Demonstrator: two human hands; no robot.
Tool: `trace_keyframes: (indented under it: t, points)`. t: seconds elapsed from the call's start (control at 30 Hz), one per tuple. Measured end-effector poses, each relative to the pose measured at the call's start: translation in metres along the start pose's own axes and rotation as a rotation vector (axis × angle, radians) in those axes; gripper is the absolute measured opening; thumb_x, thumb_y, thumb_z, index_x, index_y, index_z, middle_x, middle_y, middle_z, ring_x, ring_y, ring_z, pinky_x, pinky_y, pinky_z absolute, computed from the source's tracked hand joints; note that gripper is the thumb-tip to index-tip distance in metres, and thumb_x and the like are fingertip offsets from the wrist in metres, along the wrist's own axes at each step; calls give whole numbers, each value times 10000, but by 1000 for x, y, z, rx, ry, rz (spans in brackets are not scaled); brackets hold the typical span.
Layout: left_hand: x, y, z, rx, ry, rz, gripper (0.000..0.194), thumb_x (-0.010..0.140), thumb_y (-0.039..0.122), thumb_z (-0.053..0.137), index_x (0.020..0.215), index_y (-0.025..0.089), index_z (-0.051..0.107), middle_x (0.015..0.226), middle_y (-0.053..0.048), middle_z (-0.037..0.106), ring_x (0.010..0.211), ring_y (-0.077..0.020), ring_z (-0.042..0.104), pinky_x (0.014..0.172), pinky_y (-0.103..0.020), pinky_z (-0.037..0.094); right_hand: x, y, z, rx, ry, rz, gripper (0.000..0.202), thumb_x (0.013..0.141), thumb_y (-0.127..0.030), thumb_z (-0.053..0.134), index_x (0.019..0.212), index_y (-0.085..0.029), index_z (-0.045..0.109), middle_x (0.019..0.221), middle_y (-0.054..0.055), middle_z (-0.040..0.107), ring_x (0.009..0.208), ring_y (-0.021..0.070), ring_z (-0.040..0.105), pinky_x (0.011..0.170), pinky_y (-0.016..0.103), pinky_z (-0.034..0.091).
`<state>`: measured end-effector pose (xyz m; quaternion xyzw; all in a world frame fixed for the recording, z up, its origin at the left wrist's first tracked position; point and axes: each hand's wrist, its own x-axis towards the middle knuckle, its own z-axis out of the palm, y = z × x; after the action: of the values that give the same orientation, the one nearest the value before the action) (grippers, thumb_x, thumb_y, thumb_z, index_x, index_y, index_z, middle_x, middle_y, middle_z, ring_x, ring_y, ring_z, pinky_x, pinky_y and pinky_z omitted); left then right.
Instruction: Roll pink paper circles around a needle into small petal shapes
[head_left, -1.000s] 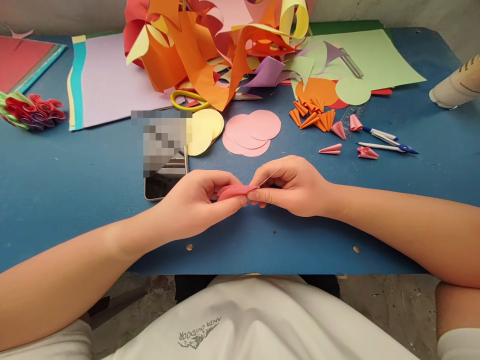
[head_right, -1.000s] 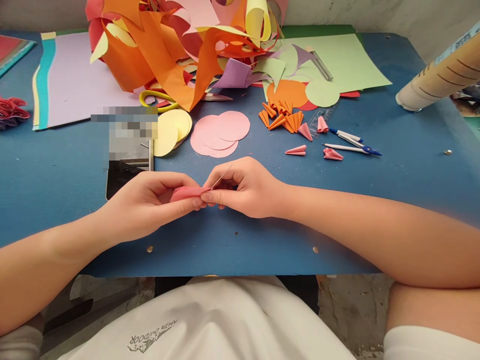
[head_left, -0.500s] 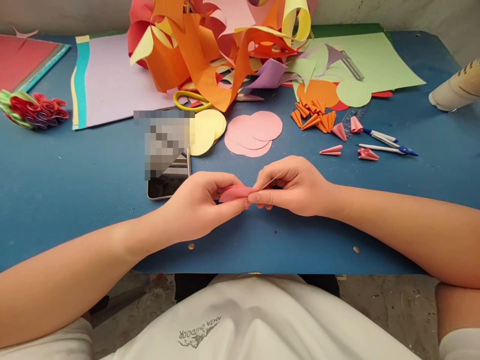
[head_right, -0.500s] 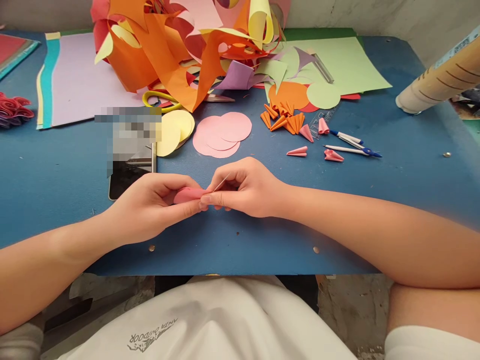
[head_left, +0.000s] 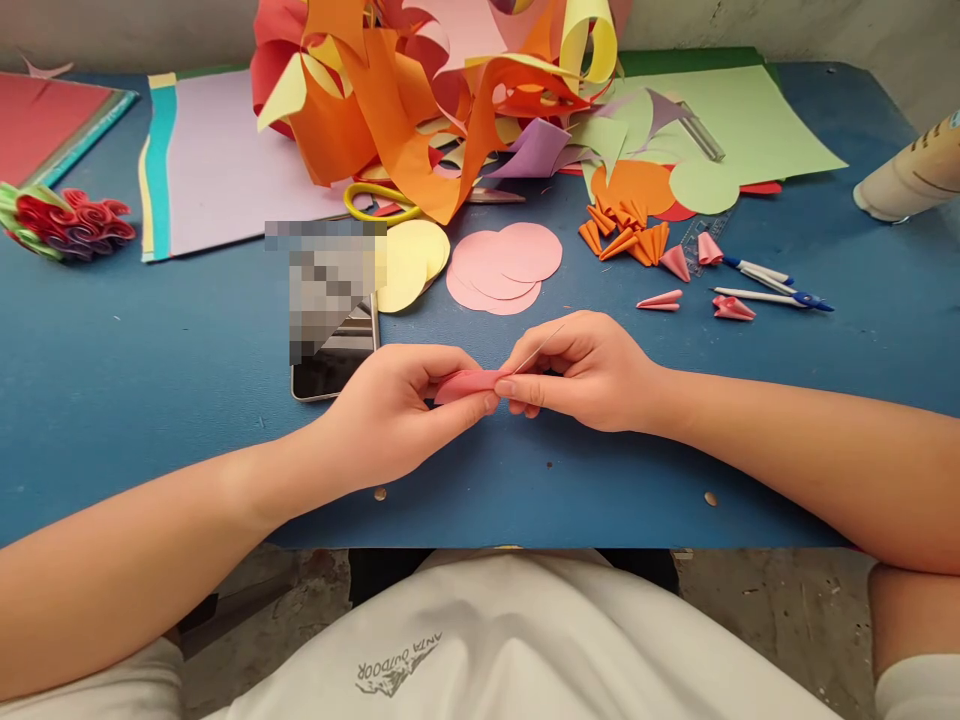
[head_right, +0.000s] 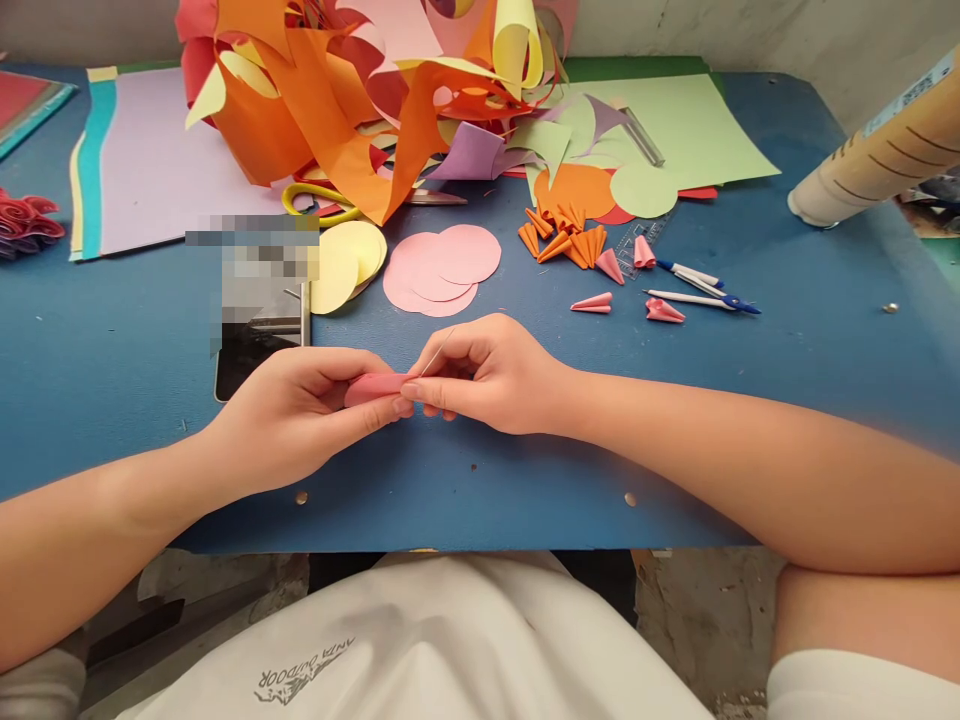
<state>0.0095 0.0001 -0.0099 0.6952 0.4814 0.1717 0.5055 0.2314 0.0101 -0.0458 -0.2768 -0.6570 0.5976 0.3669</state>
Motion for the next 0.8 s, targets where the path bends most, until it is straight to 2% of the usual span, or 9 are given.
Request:
trace_keyframes:
  t: [0.17, 0.3, 0.4, 0.6, 0.8]
  points:
    - [-2, 2, 0, -23, 0, -32, 254, 855, 376, 728, 772, 138, 756, 660, -20, 653, 613, -123, 525, 528, -221, 419, 0, -2, 1, -11, -9, 16, 137, 899, -228, 809, 851, -112, 756, 729, 32, 773, 575, 94, 675, 538, 179, 563]
    - [-2, 1, 1, -13, 1, -32, 258, 860, 374, 720, 736, 150, 742, 638, -13, 637, 581, -117, 506, 509, -224, 407, 0, -2, 0, -32, -19, 15, 152, 905, -241, 802, 836, -120, 741, 718, 28, 764, 573, 97, 668, 531, 184, 552]
    - [-1, -1, 1, 38, 16, 18, 294, 867, 367, 721, 676, 144, 712, 594, 4, 586, 567, -102, 455, 498, -218, 371, 0, -2, 0, -68, -29, -20, 116, 898, -187, 792, 827, -113, 737, 670, 10, 735, 568, 86, 655, 528, 166, 531]
    - [0, -3, -2, 116, -13, 204, 263, 929, 309, 678, 751, 142, 777, 592, 18, 601, 563, -88, 453, 505, -209, 361, -3, -3, -1, -86, -33, -23, 85, 893, -142, 783, 836, -106, 732, 671, 1, 729, 563, 78, 654, 518, 152, 519]
    - [-6, 0, -1, 118, -19, 209, 273, 937, 271, 665, 706, 150, 743, 585, 15, 627, 547, -90, 487, 509, -230, 359, -2, -2, -2, -158, -65, -100, 94, 909, -155, 784, 842, -124, 725, 693, 4, 752, 575, 84, 663, 530, 163, 514]
